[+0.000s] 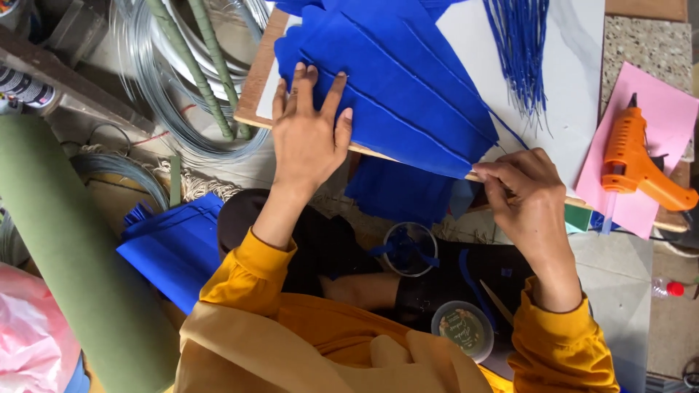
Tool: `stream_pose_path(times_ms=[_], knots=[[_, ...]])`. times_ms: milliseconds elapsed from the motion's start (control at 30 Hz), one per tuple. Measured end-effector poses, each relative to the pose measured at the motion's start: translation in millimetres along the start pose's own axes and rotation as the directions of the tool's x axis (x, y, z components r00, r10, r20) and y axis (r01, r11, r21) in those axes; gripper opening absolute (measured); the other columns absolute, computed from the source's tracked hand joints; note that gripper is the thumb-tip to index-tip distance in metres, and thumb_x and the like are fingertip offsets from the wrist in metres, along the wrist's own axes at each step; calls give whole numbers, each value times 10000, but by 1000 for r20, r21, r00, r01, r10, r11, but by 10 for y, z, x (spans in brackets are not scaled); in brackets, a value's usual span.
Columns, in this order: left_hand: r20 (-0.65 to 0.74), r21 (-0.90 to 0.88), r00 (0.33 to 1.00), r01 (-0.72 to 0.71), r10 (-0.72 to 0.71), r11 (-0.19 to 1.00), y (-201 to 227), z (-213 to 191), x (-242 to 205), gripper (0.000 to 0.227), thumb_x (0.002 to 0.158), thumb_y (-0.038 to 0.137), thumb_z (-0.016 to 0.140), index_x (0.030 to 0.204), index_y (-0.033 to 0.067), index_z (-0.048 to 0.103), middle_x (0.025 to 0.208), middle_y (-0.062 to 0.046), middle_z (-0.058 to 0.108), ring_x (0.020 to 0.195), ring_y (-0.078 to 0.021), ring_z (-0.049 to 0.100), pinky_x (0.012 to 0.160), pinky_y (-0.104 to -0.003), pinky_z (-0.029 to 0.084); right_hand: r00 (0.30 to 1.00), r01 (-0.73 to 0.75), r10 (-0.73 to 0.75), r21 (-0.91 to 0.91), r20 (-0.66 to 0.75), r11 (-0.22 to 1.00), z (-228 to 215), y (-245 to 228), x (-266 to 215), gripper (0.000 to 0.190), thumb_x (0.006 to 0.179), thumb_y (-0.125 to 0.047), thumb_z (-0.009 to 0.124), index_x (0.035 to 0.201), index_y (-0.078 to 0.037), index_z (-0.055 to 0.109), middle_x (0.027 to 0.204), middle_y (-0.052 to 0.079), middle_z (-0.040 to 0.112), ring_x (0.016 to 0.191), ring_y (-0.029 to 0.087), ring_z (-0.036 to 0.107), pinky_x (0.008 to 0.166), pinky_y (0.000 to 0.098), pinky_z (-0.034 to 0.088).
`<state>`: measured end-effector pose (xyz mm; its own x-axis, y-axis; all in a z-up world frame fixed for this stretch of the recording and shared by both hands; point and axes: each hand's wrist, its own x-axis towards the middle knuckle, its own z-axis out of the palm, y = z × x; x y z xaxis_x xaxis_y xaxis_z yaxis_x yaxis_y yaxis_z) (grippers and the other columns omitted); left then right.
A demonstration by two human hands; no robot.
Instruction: Using a hot glue gun to attach thin blue sticks to blue fabric cutouts to create structured fabric pieces.
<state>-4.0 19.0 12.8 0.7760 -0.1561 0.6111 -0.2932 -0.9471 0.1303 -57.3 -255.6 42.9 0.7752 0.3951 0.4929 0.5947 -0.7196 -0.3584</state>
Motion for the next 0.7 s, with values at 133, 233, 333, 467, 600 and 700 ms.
stream_pose_path(times_ms=[133,233,333,467,600,700], knots=[[-6,-28,1000,5,-5,1000,-24,26,-11,428,934,327,321,1226,90,525,1179,-228,467,1174,-378,438,997,-493,300,1000,-23,23,32,-3,999,-3,-46,21,134,848,92,628,939,-4,651,838,110,578,791,235,510,753,337,418],[-8,-48,1000,5,-5,999,-33,26,-12,432,940,337,319,1220,84,529,1186,-226,459,1175,-380,435,989,-497,314,999,-35,36,16,-4,999,1,-31,10,119,861,66,632,948,-11,657,841,103,583,823,240,507,748,336,427],[-29,-67,1000,-7,5,998,-35,13,-12,438,945,344,307,1212,84,537,1173,-220,457,1177,-378,427,984,-495,321,999,-38,38,14,-2,999,-2,-21,1,96,880,48,615,945,-9,656,846,103,584,828,241,511,769,340,417],[-21,-60,1000,-10,9,998,-24,-10,5,419,941,328,323,1210,92,541,1224,-201,418,1160,-402,461,979,-497,325,998,-56,56,3,3,998,-9,-12,-6,96,896,36,604,952,-26,652,846,92,567,835,242,495,758,336,412],[-12,-42,1000,-27,27,999,-21,5,1,426,948,328,327,1219,89,552,1305,-165,402,1185,-407,438,972,-517,333,997,-72,72,4,5,997,-24,-25,-10,106,891,49,604,953,-22,651,855,94,568,846,244,496,765,334,415],[46,-23,999,-15,16,1000,-13,0,31,447,941,348,300,1217,94,544,1267,-141,495,1194,-380,413,971,-506,334,998,-59,59,25,-11,998,-30,-20,-4,115,860,74,637,948,1,650,854,108,575,836,247,505,749,331,430]])
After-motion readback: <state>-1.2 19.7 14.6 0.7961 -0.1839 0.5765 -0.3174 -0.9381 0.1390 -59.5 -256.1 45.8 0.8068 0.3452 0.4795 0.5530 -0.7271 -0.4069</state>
